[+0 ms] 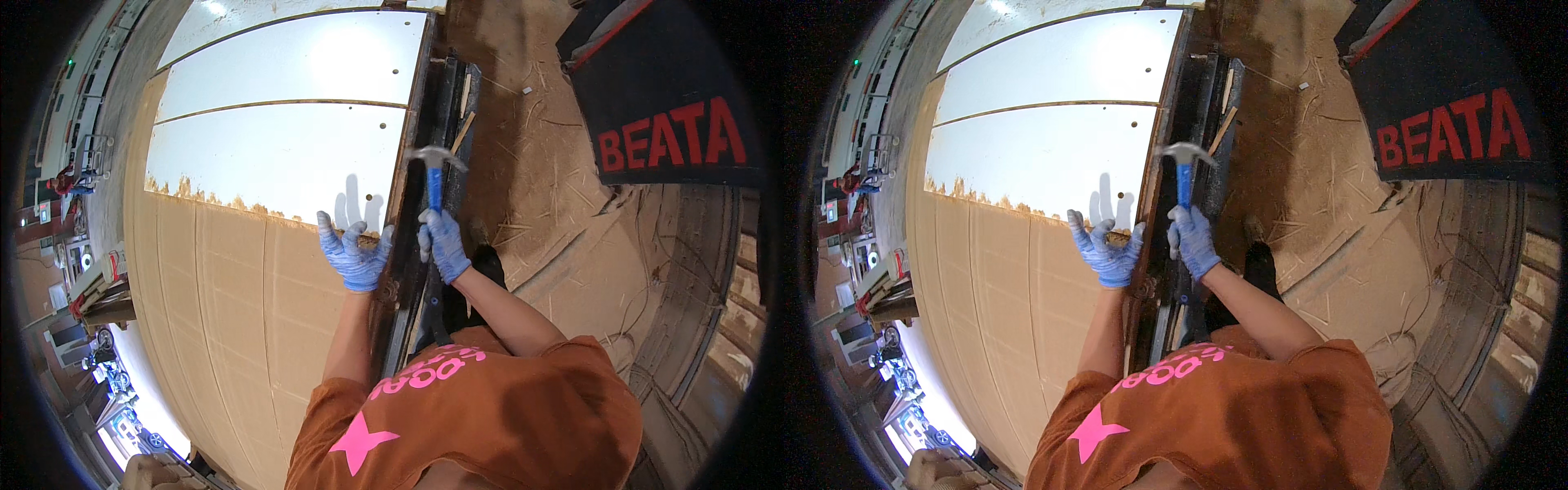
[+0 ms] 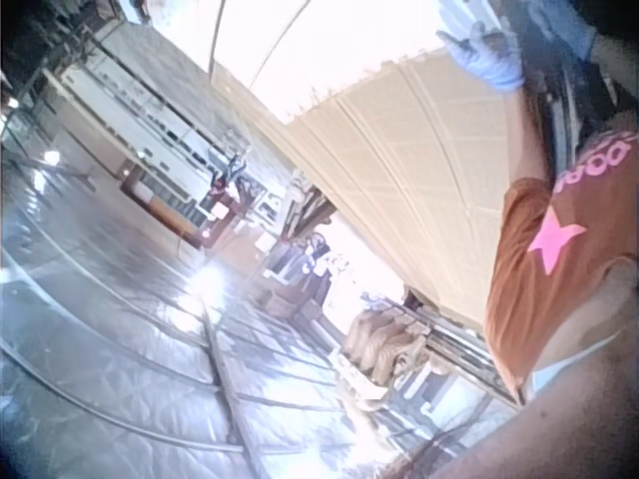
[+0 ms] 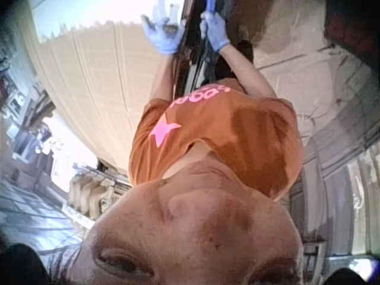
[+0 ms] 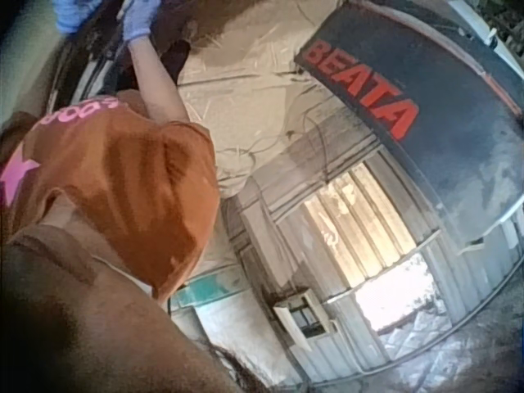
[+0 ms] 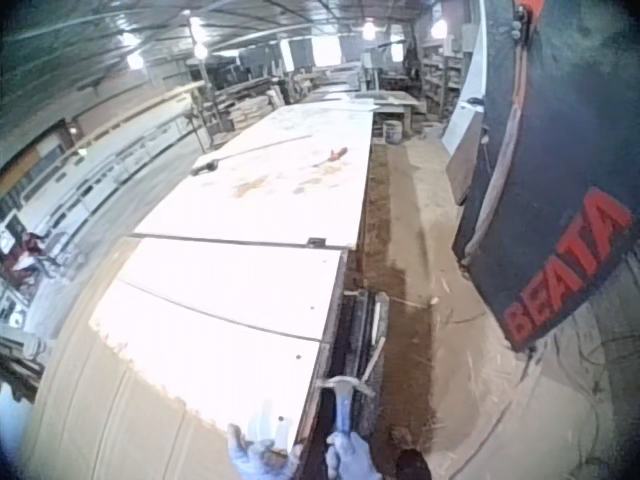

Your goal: The person operates a CNC machine control panel, then removes white rectangular panels from the machine bed. They use a hammer to tap along the edges of the panels and reposition them on the work surface. The person continues to handle and align the panels with both hands.

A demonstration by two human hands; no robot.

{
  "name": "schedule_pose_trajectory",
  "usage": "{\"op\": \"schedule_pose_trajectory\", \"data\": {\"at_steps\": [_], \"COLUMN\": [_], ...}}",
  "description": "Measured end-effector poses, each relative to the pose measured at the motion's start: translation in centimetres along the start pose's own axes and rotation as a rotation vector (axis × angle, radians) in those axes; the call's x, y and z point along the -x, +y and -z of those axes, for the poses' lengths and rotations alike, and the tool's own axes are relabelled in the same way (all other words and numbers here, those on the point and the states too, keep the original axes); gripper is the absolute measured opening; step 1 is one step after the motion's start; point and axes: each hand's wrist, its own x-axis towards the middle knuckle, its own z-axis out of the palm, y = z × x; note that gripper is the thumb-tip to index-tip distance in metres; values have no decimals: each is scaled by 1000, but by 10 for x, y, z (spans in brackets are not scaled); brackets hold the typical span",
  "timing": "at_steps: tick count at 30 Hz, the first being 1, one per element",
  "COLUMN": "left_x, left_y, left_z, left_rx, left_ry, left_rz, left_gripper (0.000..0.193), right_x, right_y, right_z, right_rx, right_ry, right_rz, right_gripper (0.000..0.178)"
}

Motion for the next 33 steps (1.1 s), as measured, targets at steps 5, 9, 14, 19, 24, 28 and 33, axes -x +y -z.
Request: {"op": "schedule_pose_trajectory", "data": {"at_steps": [5,9,14,19,24,28,33], "left_x": [-2,2,5,3,-3,-6,-5], "left_y": [2,1,0,3,3,26,40], "left_z": [-2,-2,-2,1,3,9,12], "left_rx": [1,32,43,0,44,-60,175], "left_ry": [-13,-15,30,19,-100,-231,-158], "left_rz": [22,65,32,32,104,400,786], "left_gripper": [50,50,47,48,51,73,88], "right_x": [6,-4,-3,4,-16,-38,-116], "right_y": [7,0,1,-7,-52,-116,-179], "right_z": [-9,-5,4,10,38,42,36], "right_rx": [39,-88,-45,21,204,429,793], "right_ry": [1,67,-12,-104,-52,-46,-131], "right_rz": [-75,60,23,-102,147,285,421], "right_gripper": [30,29,29,29,15,11,11]}}
